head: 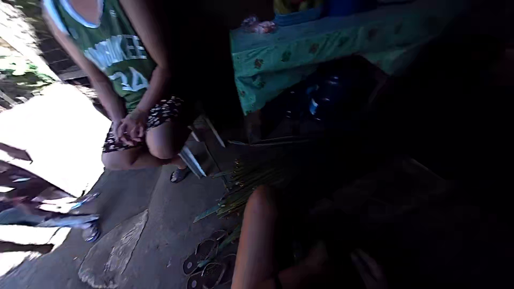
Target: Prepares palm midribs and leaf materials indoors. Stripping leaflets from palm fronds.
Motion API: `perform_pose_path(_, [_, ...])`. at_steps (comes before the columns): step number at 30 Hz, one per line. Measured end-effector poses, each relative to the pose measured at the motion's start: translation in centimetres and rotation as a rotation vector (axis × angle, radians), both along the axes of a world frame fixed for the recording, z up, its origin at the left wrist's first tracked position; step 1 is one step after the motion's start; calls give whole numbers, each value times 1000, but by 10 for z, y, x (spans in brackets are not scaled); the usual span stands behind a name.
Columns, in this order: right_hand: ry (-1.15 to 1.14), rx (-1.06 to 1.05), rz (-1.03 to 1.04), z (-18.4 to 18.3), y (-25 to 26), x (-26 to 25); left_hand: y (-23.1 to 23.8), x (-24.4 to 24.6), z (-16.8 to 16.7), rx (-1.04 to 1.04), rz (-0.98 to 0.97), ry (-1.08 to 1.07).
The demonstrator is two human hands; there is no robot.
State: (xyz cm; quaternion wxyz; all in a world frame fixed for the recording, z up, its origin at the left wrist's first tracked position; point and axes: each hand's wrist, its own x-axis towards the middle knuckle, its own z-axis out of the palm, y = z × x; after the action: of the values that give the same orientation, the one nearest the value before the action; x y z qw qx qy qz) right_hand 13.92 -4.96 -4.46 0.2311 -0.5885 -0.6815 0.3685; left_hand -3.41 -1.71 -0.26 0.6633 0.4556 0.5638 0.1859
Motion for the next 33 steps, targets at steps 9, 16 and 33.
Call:
perform_pose_path(9, [-17, -134, -287, -8, 22, 10, -16, -6, -16, -182, 20, -203])
perform_pose_path(16, [199, -172, -300, -6, 16, 18, -15, -3, -9, -298, 50, -247])
perform_pose_path(33, [321, -101, -440, -12, 18, 24, -33, -33, -7, -669, -55, -714])
